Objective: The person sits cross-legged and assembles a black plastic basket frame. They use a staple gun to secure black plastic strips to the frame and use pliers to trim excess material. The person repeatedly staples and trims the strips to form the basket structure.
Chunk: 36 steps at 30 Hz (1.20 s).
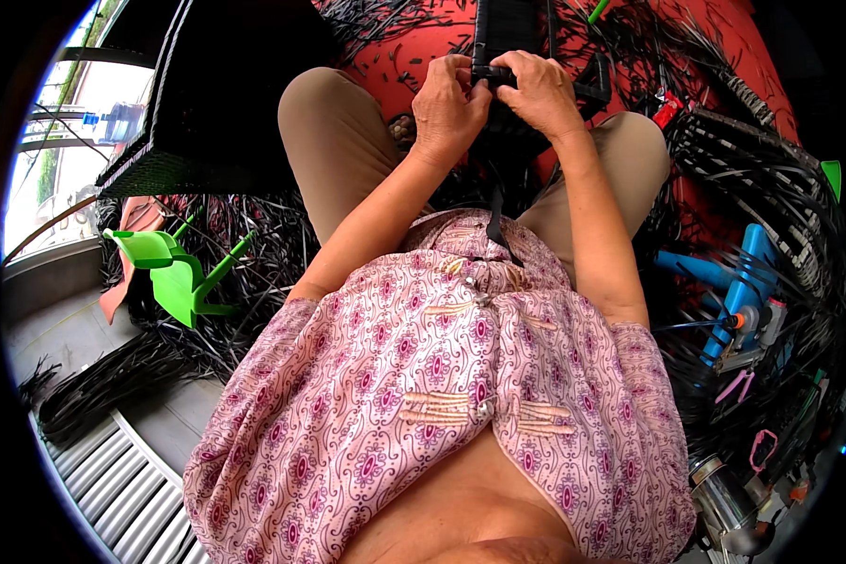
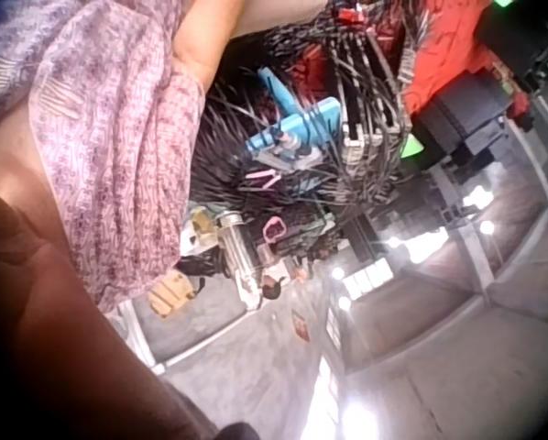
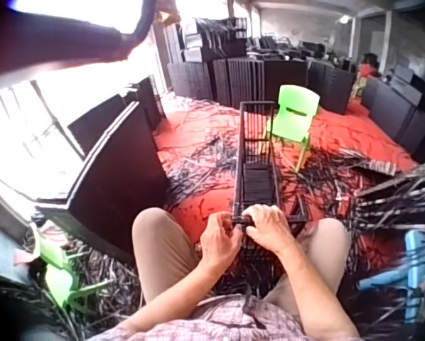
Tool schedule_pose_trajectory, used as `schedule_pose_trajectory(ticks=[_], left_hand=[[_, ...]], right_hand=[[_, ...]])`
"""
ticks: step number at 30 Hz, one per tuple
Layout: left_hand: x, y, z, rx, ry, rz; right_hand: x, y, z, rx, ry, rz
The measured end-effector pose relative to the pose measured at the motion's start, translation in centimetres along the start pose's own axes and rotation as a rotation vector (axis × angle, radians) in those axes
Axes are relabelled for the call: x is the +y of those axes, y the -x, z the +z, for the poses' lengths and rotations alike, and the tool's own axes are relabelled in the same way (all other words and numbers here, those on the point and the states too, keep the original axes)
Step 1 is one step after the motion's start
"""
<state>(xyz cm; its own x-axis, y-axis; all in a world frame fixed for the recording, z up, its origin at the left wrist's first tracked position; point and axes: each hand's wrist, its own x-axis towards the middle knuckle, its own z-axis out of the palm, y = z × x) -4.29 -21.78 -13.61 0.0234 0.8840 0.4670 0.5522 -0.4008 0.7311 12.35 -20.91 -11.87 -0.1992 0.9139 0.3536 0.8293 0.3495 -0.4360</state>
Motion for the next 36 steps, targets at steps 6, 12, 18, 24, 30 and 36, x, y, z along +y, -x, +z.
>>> schedule_pose_trajectory(ticks=[6,12,18,24,30,36], left_hand=[[-0.9,0.5,0.9,0.039,0.173,-0.065],[-1.2,0.7,0.6,-0.003,0.307,-0.131],[-1.3,-0.3,0.6,-0.043,0.327,-0.177],[-2.7,-0.7,1.3,-0.038,0.456,-0.192],[-3.4,-0.4,1.1,-0.036,0.467,-0.134],[-2.8,2.1,1.3,-0.095,0.566,-0.299]], right_hand=[[-0.3,0.0,-0.5,-0.025,-0.017,0.026],[-0.2,0.0,-0.6,-0.020,-0.018,0.024],[-0.3,-0.2,-0.7,-0.032,-0.010,0.034],[-0.6,-0.5,-1.0,-0.079,-0.036,0.113],[-0.4,-1.0,-1.1,-0.181,-0.005,0.176],[-0.1,-1.6,-1.8,-0.271,-0.037,0.229]])
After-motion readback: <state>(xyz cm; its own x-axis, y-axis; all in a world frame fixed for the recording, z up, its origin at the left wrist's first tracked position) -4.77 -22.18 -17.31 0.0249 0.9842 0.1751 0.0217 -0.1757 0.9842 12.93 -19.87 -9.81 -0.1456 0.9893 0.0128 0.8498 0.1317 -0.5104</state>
